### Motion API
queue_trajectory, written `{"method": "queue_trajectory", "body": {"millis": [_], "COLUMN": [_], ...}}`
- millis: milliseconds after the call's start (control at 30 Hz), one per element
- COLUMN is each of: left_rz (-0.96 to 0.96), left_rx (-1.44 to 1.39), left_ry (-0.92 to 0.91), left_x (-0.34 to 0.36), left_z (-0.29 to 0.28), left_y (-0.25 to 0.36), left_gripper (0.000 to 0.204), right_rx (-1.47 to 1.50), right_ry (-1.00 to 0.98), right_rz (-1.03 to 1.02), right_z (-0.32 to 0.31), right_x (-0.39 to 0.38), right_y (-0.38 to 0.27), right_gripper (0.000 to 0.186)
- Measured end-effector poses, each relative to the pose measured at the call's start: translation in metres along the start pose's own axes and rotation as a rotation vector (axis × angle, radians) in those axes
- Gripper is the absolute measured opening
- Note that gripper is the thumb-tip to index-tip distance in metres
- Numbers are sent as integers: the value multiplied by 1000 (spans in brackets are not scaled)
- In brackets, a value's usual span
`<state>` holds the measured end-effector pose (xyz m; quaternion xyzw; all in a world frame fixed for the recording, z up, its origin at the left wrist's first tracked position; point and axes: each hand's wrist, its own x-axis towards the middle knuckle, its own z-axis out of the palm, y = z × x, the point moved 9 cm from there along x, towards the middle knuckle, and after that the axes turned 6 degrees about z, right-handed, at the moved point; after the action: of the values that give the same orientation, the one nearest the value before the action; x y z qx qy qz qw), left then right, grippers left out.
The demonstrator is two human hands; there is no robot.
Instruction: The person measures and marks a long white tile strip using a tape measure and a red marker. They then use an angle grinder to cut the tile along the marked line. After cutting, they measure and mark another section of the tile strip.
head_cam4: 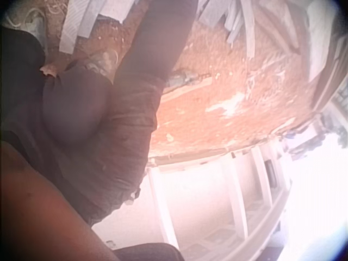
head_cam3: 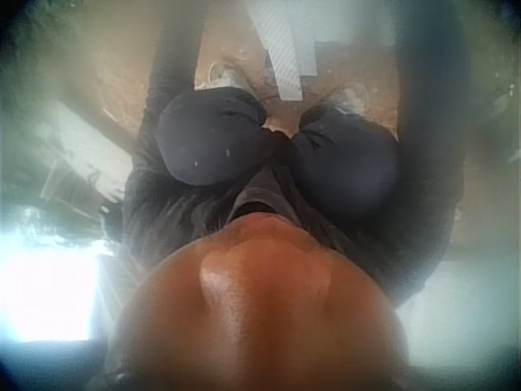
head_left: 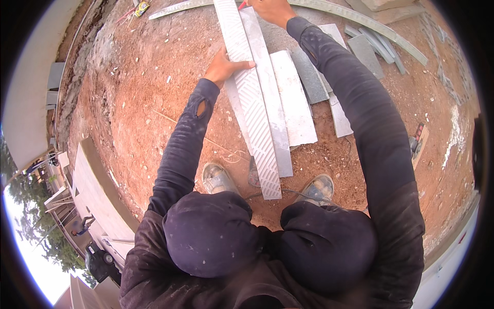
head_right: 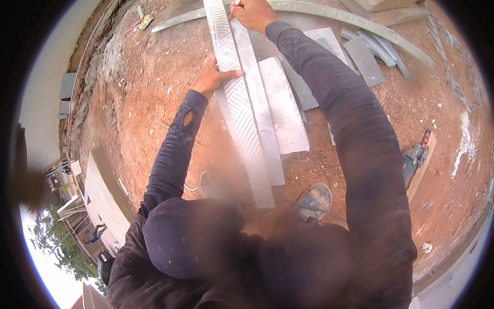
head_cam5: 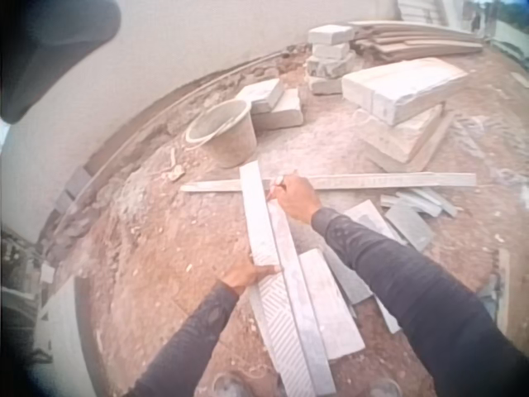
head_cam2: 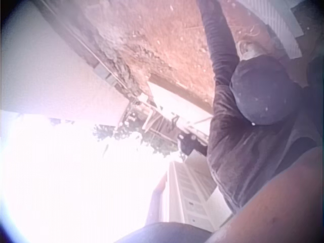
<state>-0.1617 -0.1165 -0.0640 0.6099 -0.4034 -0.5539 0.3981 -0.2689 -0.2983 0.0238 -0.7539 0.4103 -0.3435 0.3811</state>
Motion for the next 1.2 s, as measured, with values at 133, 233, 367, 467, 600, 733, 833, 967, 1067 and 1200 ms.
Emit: {"method": "queue_trajectory", "body": {"millis": [133, 233, 367, 467, 600, 733, 833, 967, 1067, 1200], "left_rz": [4, -3, -2, -14, -10, 7, 18, 28, 64, 137], "left_rx": [17, 20, 8, 13, 24, 33, 34, 15, 26, 30], "left_ry": [-1, -13, -5, 8, -22, -21, -26, -15, -31, -35], "left_x": [1, 1, 0, -2, -3, -3, -1, -2, -1, 0], "left_z": [-2, 2, -1, -2, 5, 3, 0, 2, 4, 6], "left_y": [-2, 0, 0, -1, 6, 7, 3, 6, 9, 5], "left_gripper": [82, 83, 83, 83, 83, 79, 76, 73, 72, 70], "right_rx": [-43, 23, 18, 16, -2, -10, 52, -61, -61, -27], "right_ry": [9, 6, -32, -42, -22, -85, -57, -98, -106, -74], "right_rz": [-15, -31, -17, -26, -58, -123, -141, -96, -101, -125], "right_z": [1, -1, 3, 3, -3, -2, -8, -9, -12, -19], "right_x": [-1, -2, -3, -6, -13, -30, -47, -71, -86, -103], "right_y": [-2, -1, -4, -7, -7, -19, -30, -27, -30, -33], "right_gripper": [31, 31, 31, 31, 31, 32, 31, 27, 27, 27]}}
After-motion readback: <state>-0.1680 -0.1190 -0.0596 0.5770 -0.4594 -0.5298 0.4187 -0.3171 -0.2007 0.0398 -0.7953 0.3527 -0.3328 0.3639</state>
